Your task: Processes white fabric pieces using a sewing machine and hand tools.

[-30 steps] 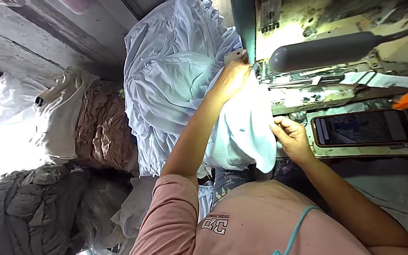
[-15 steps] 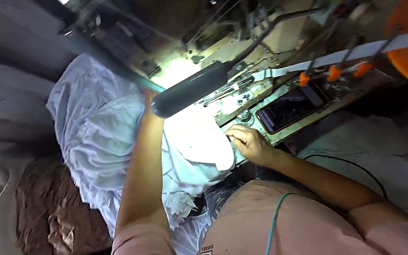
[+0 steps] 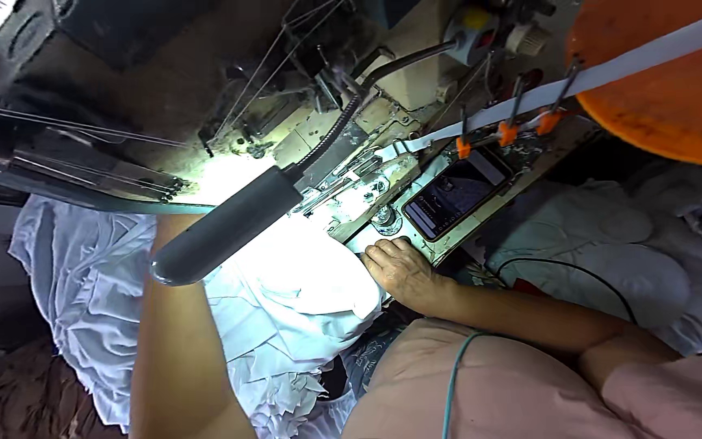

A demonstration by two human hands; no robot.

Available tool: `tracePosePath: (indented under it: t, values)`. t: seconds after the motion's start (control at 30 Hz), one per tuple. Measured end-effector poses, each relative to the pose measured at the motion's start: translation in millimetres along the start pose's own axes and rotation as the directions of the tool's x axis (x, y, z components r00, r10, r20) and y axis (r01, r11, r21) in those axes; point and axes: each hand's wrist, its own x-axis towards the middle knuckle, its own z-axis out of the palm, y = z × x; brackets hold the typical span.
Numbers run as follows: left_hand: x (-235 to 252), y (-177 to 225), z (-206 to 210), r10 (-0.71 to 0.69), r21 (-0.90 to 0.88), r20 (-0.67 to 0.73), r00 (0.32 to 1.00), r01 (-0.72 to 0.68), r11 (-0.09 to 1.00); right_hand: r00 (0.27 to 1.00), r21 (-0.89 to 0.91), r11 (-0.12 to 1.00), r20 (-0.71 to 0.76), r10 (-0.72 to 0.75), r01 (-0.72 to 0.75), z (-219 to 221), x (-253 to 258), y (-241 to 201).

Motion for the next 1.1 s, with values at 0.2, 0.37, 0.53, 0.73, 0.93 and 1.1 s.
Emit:
tracePosePath:
  t: [0.2,0.37,0.53,0.73,0.93,1.1]
  values:
    - [-70,-71,4,0.288,0.088,-0.243,0.926,-0.275,0.957,0.999,-0.019,0.999,-0.023,-0.027,0.026,5,9,2]
    - [-139,-39,34,0.284,0.128,-0.224,0.932,-0.261,0.957,0.996,0.119,0.990,0.053,0.073,-0.079,-7,5,8]
    - [-119,-38,77,0.214,-0.140,-0.498,0.841,-0.322,0.937,0.963,0.109,0.963,0.143,0.229,-0.245,-63,14,4]
    - [-96,-43,105,0.123,-0.758,-0.603,0.788,-0.614,0.220,1.000,0.216,0.976,0.019,0.009,-0.013,-77,65,-19]
    - [-108,-44,111,0.128,-0.804,-0.556,0.821,-0.571,0.165,0.997,0.145,0.987,0.012,-0.079,0.076,-49,106,-58]
    - [-120,-38,118,0.028,-0.362,-0.721,0.693,-0.410,0.837,0.999,0.102,0.995,0.031,-0.025,0.021,-36,111,-68]
